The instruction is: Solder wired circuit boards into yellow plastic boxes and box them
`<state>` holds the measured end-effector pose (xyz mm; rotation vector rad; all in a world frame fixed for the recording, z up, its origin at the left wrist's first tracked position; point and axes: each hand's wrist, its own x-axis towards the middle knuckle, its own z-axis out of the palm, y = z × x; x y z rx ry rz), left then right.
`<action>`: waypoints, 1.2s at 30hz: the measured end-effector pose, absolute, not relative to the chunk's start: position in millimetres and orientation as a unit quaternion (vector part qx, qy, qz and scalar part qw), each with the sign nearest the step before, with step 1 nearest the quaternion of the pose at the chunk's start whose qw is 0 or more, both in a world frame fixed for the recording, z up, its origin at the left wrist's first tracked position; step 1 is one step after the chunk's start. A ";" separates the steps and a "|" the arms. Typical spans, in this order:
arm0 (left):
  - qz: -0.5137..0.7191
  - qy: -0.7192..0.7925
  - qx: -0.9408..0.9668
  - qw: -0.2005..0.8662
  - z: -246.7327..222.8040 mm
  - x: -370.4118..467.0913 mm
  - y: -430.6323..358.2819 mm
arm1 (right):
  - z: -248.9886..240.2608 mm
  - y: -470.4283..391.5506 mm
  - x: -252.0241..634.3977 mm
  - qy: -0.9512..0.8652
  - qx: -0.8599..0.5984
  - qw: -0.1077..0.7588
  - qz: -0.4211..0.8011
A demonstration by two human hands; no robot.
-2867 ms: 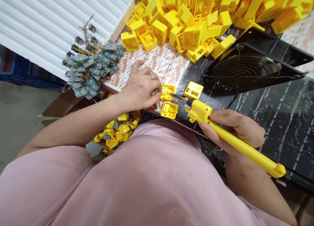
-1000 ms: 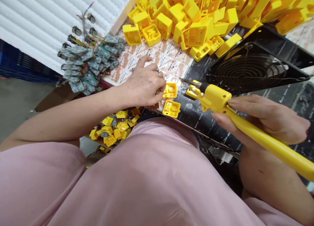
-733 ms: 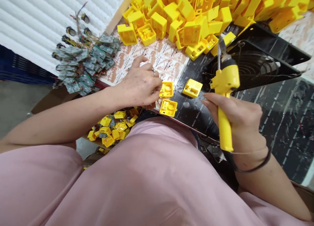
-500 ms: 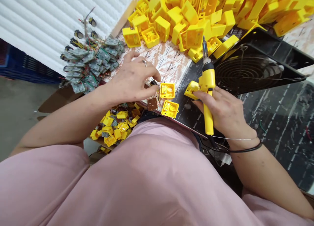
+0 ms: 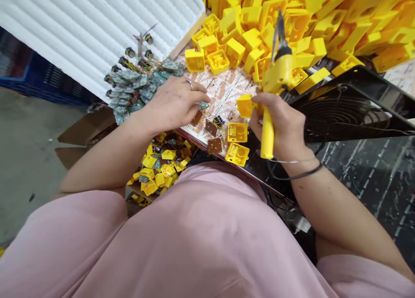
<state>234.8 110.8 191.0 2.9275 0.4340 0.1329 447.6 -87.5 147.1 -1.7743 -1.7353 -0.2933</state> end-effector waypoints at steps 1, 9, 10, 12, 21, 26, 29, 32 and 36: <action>0.026 0.135 0.988 0.076 185.9 237.0 111.2 | 143.8 -80.1 445.0 -0.661 -0.674 0.312 -0.103; -0.031 0.153 0.985 0.080 182.3 254.9 108.0 | 157.3 -73.5 459.5 -0.691 -0.686 0.197 -0.115; -0.025 0.167 0.982 0.088 183.8 255.2 108.4 | 158.8 -71.1 461.4 -0.713 -0.665 0.197 -0.102; -0.022 0.187 0.976 0.108 185.2 255.4 109.2 | 157.3 -63.4 462.4 -0.752 -0.622 0.211 -0.053; -0.011 0.207 0.954 0.216 179.7 252.4 114.2 | 160.9 -56.3 465.0 -0.767 -0.609 0.198 0.051; 0.034 0.230 0.937 0.261 175.2 252.9 110.1 | 161.5 -56.6 460.6 -0.717 -0.667 0.198 -0.033; 0.064 0.246 0.925 0.284 171.7 256.0 106.8 | 152.2 -51.2 453.4 -0.680 -0.704 0.192 -0.067; 0.069 0.252 0.911 0.319 169.1 261.6 105.0 | 150.1 -52.5 453.9 -0.700 -0.684 0.207 -0.015; 0.062 0.246 0.908 0.334 166.2 273.4 104.5 | 158.8 -68.9 462.8 -0.737 -0.625 0.246 0.073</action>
